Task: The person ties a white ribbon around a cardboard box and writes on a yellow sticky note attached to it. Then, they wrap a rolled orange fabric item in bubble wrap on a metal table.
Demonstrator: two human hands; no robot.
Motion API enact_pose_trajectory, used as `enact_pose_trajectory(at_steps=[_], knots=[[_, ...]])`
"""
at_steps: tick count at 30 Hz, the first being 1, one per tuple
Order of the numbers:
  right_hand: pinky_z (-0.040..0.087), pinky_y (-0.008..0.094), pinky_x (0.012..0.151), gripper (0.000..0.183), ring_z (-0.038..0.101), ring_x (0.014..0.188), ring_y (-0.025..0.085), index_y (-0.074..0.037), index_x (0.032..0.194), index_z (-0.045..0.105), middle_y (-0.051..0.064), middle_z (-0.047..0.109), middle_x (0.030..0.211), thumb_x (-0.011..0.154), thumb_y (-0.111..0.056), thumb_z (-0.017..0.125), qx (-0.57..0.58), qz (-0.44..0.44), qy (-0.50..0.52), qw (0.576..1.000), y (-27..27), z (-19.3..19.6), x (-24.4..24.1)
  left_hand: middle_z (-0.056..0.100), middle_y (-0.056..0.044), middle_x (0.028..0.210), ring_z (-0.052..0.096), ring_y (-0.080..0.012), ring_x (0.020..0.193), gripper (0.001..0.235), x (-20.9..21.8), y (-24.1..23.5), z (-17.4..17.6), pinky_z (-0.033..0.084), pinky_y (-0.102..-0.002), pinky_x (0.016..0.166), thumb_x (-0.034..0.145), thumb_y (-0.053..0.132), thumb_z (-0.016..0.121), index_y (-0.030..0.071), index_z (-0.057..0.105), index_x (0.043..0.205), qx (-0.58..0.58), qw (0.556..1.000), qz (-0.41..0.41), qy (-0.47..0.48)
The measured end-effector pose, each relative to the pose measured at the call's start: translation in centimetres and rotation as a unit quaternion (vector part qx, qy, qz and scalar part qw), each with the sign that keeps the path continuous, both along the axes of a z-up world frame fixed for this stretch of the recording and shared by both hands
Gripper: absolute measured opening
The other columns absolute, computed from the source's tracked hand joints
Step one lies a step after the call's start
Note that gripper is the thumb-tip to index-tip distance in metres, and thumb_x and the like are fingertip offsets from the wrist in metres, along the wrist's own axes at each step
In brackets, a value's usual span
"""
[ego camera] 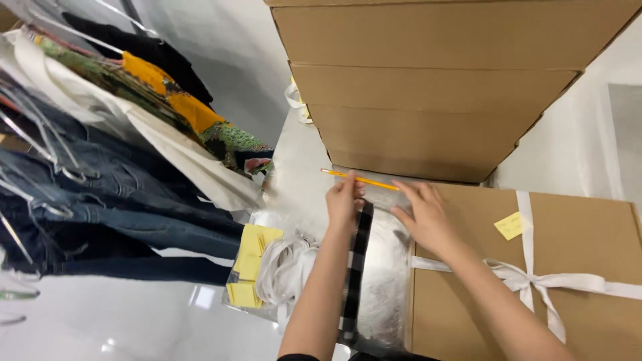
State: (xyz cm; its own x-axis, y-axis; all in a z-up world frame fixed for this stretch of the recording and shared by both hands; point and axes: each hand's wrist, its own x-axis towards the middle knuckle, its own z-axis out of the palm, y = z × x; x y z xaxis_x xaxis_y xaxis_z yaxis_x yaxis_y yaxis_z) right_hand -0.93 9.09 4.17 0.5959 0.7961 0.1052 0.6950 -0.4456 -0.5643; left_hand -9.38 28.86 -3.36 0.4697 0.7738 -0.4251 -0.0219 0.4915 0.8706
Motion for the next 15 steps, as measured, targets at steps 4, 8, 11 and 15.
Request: enact_pose_trajectory(at_steps=[4, 8, 11, 15], knots=[[0.044, 0.07, 0.113, 0.072, 0.042, 0.147, 0.052, -0.028, 0.163, 0.039, 0.017, 0.027, 0.171, 0.098, -0.041, 0.065, -0.1, -0.071, 0.036, 0.992, 0.3, 0.0, -2.5, 0.08, -0.011, 0.095, 0.074, -0.0126, 0.07, 0.035, 0.2, 7.0, -1.3, 0.061, -0.021, 0.054, 0.105, 0.03, 0.07, -0.003, 0.069, 0.118, -0.038, 0.998, -0.024, 0.034], [0.023, 0.065, 0.126, 0.069, 0.023, 0.16, 0.049, -0.021, 0.158, 0.046, 0.021, 0.028, 0.173, 0.097, -0.044, 0.067, -0.087, -0.095, -0.048, 0.99, 0.3, -2.7, -2.7, 0.083, -0.008, 0.1, 0.077, -0.0118, 0.073, 0.028, 1.9, 10.0, -5.8, 0.061, -0.018, 0.058, 0.106, 0.026, 0.062, 0.001, 0.066, 0.12, -0.091, 0.987, -0.109, 0.072], [0.024, 0.061, 0.128, 0.06, 0.03, 0.16, 0.041, -0.019, 0.15, 0.054, 0.017, 0.037, 0.171, 0.097, -0.043, 0.068, -0.06, -0.116, -0.082, 0.988, 0.3, -3.3, -2.7, 0.083, -0.008, 0.103, 0.08, -0.0131, 0.079, 0.031, 2.5, 10.2, -6.6, 0.064, -0.022, 0.065, 0.108, 0.028, 0.058, 0.002, 0.063, 0.124, -0.105, 0.978, -0.145, 0.106], [0.026, 0.057, 0.129, 0.046, 0.035, 0.16, 0.035, -0.018, 0.14, 0.063, 0.013, 0.043, 0.169, 0.099, -0.039, 0.065, -0.031, -0.129, -0.089, 0.987, 0.5, -3.7, -2.7, 0.083, -0.011, 0.101, 0.082, -0.0181, 0.079, 0.034, 3.2, 10.4, -6.0, 0.067, -0.029, 0.067, 0.106, 0.033, 0.055, 0.003, 0.069, 0.116, -0.094, 0.976, -0.143, 0.136]])
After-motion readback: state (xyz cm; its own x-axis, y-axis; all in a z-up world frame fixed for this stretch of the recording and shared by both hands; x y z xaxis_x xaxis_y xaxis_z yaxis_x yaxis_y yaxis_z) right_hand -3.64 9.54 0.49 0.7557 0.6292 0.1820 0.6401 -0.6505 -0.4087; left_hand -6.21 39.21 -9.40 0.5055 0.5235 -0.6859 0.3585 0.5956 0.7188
